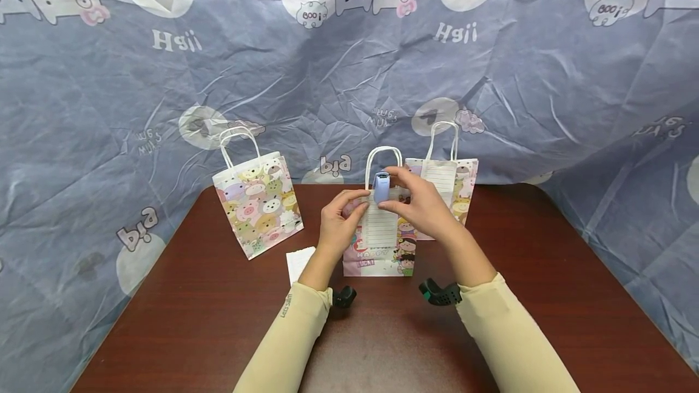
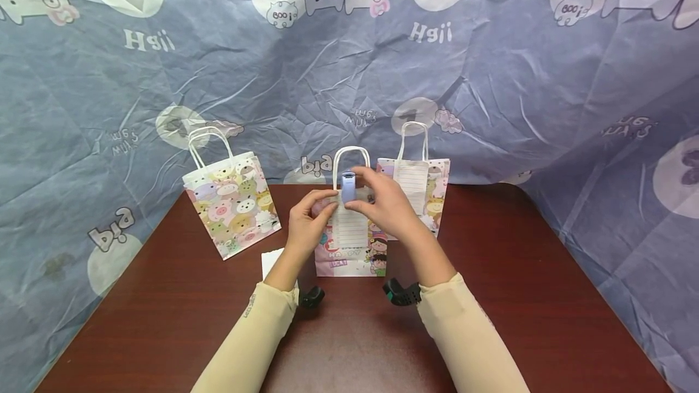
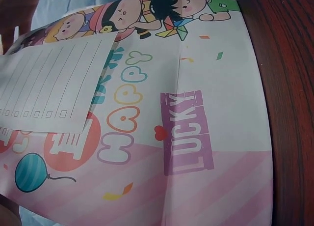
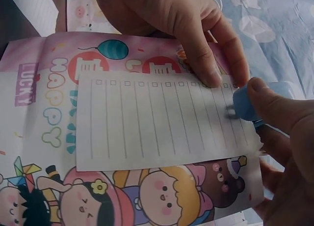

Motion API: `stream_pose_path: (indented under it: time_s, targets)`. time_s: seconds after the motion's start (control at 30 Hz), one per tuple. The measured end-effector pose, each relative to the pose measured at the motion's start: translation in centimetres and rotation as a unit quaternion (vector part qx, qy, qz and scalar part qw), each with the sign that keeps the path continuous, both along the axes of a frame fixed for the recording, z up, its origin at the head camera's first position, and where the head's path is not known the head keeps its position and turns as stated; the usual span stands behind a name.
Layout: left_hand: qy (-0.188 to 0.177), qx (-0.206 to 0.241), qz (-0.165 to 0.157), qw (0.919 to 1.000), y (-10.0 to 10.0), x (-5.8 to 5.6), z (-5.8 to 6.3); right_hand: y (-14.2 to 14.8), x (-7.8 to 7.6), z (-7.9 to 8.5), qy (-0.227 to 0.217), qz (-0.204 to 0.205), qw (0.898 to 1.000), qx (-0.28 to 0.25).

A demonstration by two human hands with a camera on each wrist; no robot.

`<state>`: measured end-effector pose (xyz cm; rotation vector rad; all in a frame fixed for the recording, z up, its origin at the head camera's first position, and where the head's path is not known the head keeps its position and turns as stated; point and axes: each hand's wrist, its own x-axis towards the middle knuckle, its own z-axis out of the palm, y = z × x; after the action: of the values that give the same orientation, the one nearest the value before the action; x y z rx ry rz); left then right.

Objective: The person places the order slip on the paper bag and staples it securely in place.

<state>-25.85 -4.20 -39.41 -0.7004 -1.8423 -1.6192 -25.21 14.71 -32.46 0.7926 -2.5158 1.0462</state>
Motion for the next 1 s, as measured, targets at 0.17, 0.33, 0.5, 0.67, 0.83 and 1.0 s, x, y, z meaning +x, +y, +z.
stream_pose_path:
  time_s: [0.17,0.33,0.5,0.67,0.83,1.0]
  targets:
    - [0.003,0.005,-0.001,1.0,-0.1,-1.3,-1.4,0.0,-0.2,0.4,-0.01,0.014,0.999,0.032]
    - [0.014,0.0,-0.007,0.9999,-0.3,-1.6,-1.6,0.0,-0.3,0.9,-0.032,0.028,0.998,0.041]
    - [0.013,0.001,-0.007,0.9999,-0.2,-1.5,-1.6,-0.1,-0.4,1.3,-0.062,0.032,0.997,0.036]
    - [0.001,0.004,0.001,1.0,-0.1,-1.4,-1.6,-0.2,-0.4,1.5,-0.088,0.04,0.995,0.04]
    - [-0.01,-0.001,0.015,0.9998,0.1,-0.6,-0.8,0.0,-0.6,1.4,-0.087,0.046,0.994,0.042]
    - [-0.002,-0.005,0.014,0.9999,0.0,0.7,0.5,-0.1,-0.8,1.2,-0.071,0.049,0.995,0.05]
